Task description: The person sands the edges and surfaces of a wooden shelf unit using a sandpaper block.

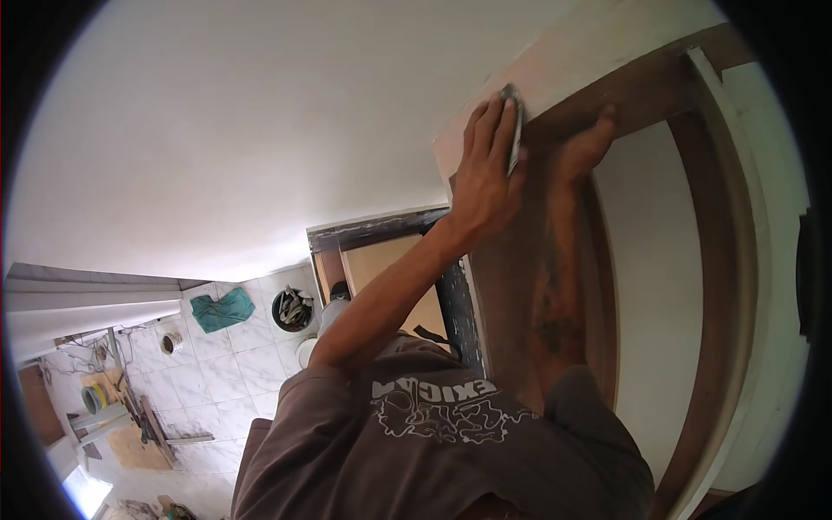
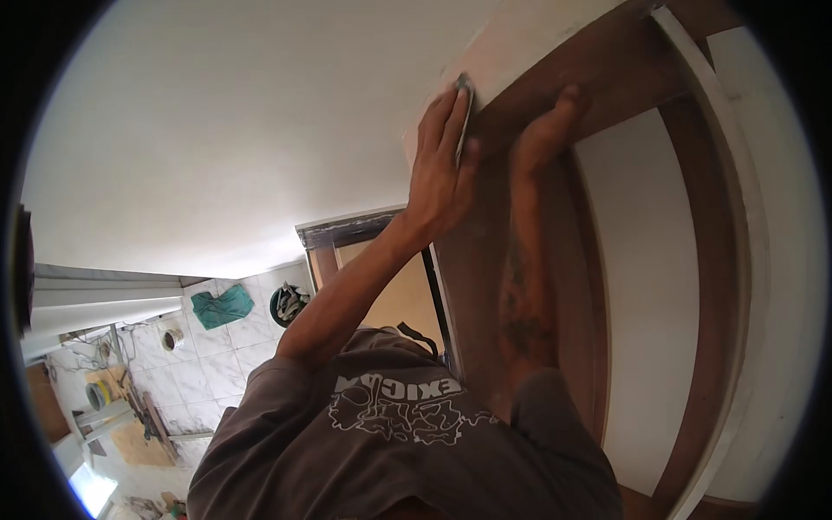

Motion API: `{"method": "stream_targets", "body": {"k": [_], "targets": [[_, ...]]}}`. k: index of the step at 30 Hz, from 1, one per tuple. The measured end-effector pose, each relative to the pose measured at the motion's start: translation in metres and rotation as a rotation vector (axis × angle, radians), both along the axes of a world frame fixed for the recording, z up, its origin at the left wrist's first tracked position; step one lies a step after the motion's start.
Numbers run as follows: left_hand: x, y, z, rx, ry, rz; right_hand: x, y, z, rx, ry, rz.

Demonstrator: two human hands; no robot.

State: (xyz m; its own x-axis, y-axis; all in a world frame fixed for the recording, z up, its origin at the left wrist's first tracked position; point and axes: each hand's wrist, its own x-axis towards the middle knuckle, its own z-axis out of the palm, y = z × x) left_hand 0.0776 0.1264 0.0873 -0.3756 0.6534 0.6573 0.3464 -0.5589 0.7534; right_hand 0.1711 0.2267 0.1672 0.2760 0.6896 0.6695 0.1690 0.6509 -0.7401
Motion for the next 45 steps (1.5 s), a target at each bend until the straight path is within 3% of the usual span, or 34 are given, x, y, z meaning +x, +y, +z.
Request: {"method": "stream_targets", "body": {"k": [2,7,9,11,14,17,21,27,33,45], "targets": [[-0.001,0.000,0.011,0.014,0.010,-0.009,0.001,-0.004,0.003,-0.024,0.007,0.023],[-0.004,-0.009,-0.118,-0.318,-0.103,-0.090,-0.004,0.000,0.001,0.032,0.028,0.030],[-0.006,-0.014,-0.125,-0.389,-0.165,-0.120,-0.001,0.007,-0.004,0.039,0.040,0.028],[-0.007,-0.011,-0.099,-0.376,-0.207,-0.118,-0.004,0.001,-0.001,0.015,0.071,0.052],[-0.003,-0.022,-0.030,-0.168,0.030,-0.068,0.000,0.006,-0.002,-0.021,0.040,0.046],[0.003,-0.014,-0.020,-0.122,0.065,0.021,0.010,0.007,-0.004,-0.017,0.003,0.084],[-0.005,-0.008,-0.081,-0.239,0.043,-0.002,0.007,0.008,-0.004,0.081,-0.044,0.043],[-0.008,-0.014,-0.083,-0.250,-0.021,-0.046,-0.002,0.006,-0.003,0.045,0.018,-0.005],[-0.009,-0.007,-0.091,-0.229,-0.082,-0.065,-0.001,0.007,-0.001,0.019,0.112,0.122],[-0.007,-0.011,-0.095,-0.273,-0.066,-0.090,0.006,0.008,-0.007,0.008,0.030,0.063]]}}
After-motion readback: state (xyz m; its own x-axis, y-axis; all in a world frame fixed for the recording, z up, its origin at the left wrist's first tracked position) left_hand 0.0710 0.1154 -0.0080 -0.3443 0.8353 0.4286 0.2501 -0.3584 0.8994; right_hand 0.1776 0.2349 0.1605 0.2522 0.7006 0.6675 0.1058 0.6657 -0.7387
